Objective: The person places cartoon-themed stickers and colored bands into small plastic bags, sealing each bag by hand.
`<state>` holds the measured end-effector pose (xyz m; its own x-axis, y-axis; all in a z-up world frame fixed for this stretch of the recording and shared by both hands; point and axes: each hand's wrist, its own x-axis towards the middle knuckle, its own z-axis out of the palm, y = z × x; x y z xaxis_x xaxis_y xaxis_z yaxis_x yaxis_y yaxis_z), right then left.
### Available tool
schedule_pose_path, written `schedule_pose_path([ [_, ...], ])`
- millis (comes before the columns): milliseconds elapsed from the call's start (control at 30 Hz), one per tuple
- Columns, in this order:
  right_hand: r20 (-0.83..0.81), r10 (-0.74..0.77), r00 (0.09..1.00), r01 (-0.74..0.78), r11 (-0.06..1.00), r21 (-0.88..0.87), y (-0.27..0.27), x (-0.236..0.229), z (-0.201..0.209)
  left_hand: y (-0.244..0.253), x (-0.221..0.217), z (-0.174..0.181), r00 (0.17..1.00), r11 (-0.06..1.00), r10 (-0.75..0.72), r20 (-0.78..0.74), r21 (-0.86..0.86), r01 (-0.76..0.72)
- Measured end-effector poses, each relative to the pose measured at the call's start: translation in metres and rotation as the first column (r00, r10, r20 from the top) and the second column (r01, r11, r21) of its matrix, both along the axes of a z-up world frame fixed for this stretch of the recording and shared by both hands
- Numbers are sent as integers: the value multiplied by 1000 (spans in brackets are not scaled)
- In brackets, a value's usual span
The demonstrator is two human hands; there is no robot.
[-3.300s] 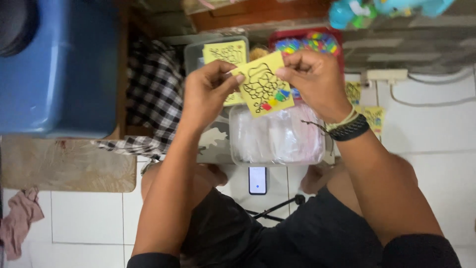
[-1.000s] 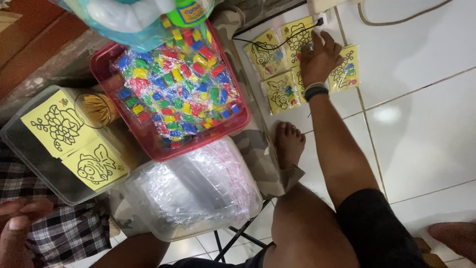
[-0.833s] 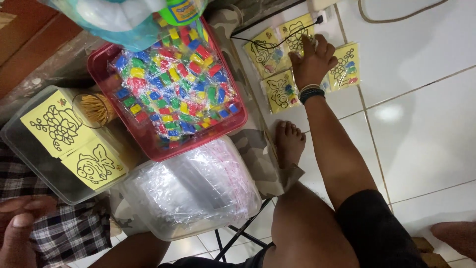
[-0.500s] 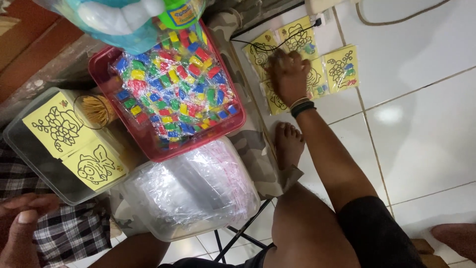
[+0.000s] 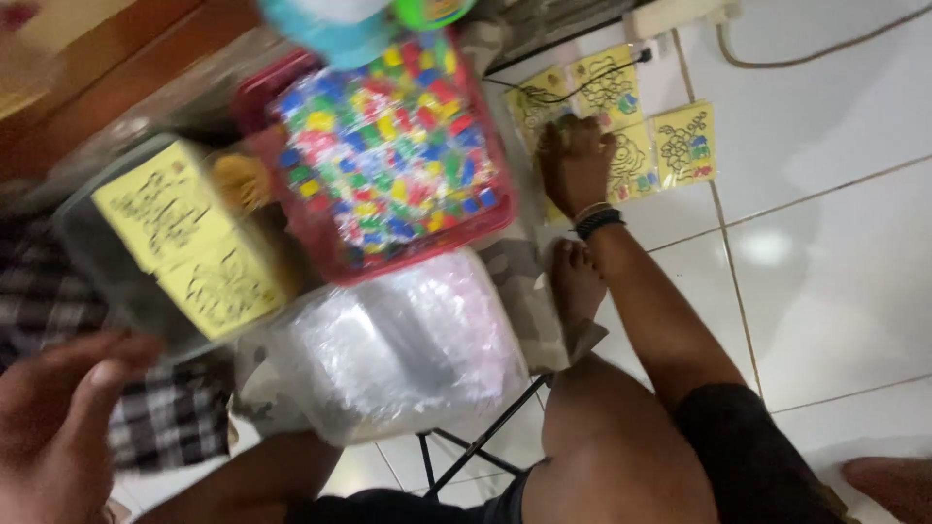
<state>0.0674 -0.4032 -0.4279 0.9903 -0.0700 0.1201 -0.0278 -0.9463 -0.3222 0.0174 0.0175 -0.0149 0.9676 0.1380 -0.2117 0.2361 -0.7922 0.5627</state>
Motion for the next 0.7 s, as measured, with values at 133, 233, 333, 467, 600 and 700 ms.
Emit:
schedule_pose_path([
  [133, 135, 141, 981, -136, 989, -51, -26, -7, 18, -22, 2, 23, 995, 983, 67, -69, -166, -77],
  [233, 117, 159, 980, -165, 985, 43, -52, -11, 44, -15, -8, 34, 999, 962, 47, -27, -267, -52],
  [333, 57, 175, 983, -182, 967, 179, -81, 3, 90, -7, -16, 39, 999, 951, 2, 32, -310, 8],
  [467, 82, 315, 946, -319, 946, 48, -102, 33, 194, -3, -23, 4, 954, 957, -262, 145, -91, 276],
  [600, 176, 429, 886, -441, 897, 37, -33, 6, 358, -34, -38, -82, 899, 898, -438, 4, -27, 438],
  [700, 319, 539, 779, -587, 807, 70, 29, -28, 425, -55, -50, -160, 779, 770, -625, 47, 197, 607],
])
